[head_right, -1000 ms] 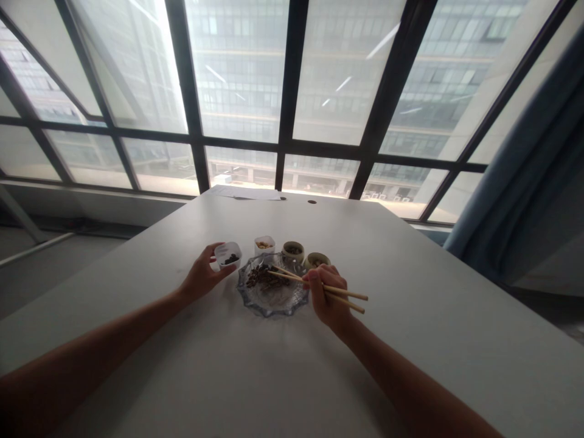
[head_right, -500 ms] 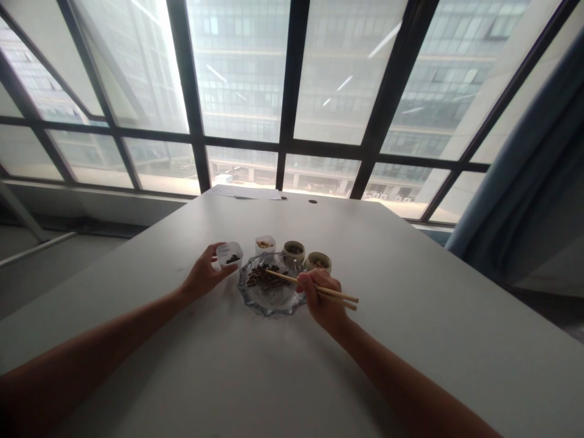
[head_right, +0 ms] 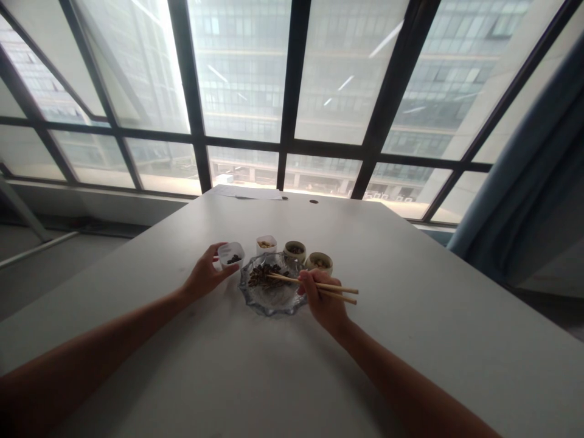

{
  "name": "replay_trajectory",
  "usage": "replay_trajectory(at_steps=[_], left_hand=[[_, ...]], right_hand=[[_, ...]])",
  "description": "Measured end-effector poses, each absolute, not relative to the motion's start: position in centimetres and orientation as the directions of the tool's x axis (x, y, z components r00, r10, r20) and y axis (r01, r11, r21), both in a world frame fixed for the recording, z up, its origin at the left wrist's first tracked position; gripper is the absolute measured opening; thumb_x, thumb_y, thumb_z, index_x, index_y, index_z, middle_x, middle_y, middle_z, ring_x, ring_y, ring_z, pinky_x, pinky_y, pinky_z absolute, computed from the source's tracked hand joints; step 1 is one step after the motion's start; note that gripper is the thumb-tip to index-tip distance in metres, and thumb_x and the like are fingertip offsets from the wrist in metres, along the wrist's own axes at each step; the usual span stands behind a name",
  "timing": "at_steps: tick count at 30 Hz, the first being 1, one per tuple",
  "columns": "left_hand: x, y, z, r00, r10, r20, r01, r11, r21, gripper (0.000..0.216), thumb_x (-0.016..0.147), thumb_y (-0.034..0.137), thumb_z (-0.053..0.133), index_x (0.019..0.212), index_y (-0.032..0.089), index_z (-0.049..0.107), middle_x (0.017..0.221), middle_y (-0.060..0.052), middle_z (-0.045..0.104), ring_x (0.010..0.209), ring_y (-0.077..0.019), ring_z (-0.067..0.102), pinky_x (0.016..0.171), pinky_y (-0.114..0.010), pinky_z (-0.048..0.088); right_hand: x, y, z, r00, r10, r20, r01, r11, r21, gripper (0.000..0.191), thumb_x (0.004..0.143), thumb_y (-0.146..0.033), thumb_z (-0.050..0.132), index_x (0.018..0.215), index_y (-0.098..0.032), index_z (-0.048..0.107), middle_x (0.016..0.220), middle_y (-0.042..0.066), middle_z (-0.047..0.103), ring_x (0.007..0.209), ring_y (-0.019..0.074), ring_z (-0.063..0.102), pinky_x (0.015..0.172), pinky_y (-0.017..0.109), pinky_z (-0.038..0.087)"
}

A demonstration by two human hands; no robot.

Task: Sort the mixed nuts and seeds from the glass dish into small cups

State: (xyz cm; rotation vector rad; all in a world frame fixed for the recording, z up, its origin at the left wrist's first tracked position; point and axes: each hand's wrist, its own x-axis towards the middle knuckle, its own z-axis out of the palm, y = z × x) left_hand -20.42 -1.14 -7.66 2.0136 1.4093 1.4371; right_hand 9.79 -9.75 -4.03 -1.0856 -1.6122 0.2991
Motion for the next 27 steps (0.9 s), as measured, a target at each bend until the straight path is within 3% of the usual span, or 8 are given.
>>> replay_trajectory(at_steps=[15,24,27], left_hand=[[-20.5,-1.0,-7.8,0.031,0.828,0.559,0.539,-0.485,0.689,0.065,0.072,0.047,0.076,0.125,0.019,0.054,0.117,-0.011,0.068,0.103,-0.0262,0.068,0.093,-0.045,0.055],[-20.5,-1.2,-7.6,0.041,0.809,0.587,0.533,-0.514,0.672,0.061,0.07,0.036,0.077,0.125,0.022,0.052,0.115,-0.008,0.069,0.102,-0.0255,0.068,0.099,-0.048,0.053],[-20.5,-1.3,-7.4,0.06,0.794,0.605,0.511,-0.545,0.664,0.06,0.071,0.031,0.076,0.125,0.022,0.051,0.123,-0.009,0.068,0.109,-0.0265,0.067,0.103,-0.048,0.051]], right_hand=[[9.4,-9.9,-4.0,0.093,0.78,0.619,0.409,0.537,-0.738,0.05,0.093,-0.062,0.053,0.071,-0.02,0.068,0.051,0.004,0.068,0.046,0.0178,0.065,0.047,0.028,0.052],[9.7,-8.0,-4.7,0.422,0.806,0.415,0.125,0.402,-0.907,0.056,0.088,-0.07,0.054,0.072,-0.018,0.066,0.046,0.003,0.064,0.041,0.0178,0.061,0.044,0.03,0.051],[10.0,-8.4,-4.5,0.365,0.773,0.519,0.229,0.466,-0.855,0.052,0.094,-0.064,0.049,0.075,-0.018,0.066,0.047,0.002,0.064,0.043,0.0188,0.063,0.046,0.031,0.05]])
